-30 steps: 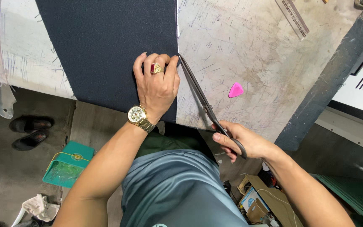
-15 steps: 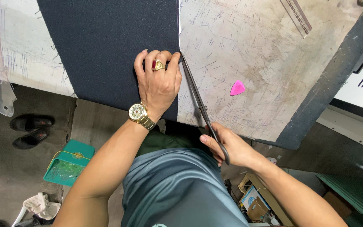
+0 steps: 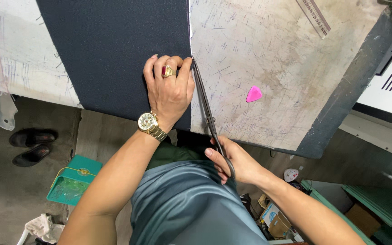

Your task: The person cuts dark fabric using shears, marks it with chalk along a ruler, and handles various fabric pattern components on a table.

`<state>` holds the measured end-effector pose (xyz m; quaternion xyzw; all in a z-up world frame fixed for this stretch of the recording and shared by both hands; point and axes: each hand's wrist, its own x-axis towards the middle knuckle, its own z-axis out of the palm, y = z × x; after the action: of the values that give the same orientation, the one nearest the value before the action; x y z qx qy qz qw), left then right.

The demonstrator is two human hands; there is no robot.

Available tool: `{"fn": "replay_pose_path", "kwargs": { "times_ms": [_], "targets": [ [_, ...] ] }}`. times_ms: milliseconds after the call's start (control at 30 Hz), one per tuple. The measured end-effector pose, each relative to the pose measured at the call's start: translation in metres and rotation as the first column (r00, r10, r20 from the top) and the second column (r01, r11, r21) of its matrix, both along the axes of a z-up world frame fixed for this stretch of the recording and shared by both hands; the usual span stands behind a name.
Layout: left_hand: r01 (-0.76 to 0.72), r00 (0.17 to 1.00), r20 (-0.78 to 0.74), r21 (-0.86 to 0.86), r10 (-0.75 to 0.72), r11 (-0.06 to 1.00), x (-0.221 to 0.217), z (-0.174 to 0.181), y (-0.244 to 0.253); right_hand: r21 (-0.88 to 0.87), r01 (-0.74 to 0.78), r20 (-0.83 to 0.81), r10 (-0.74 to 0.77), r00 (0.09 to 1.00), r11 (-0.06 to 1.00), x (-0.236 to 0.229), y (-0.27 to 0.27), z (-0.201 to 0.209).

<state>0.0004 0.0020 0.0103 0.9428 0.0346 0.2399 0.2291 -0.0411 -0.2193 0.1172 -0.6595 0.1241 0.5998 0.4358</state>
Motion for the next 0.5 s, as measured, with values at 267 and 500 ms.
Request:
{"fn": "replay_pose_path", "kwargs": {
  "times_ms": [267,500],
  "targets": [
    [0.118,0.993,-0.008,-0.029,-0.118,0.993,-0.007,-0.001,0.008,0.065,0.014,-0.029,-0.012,0.999,0.998,0.015,-0.011,0.005],
    [0.185,0.982,0.059,-0.117,-0.179,0.976,0.0,-0.007,0.01,0.1,-0.002,-0.043,0.006,0.999,0.995,0.025,-0.014,0.007]
  ]
}}
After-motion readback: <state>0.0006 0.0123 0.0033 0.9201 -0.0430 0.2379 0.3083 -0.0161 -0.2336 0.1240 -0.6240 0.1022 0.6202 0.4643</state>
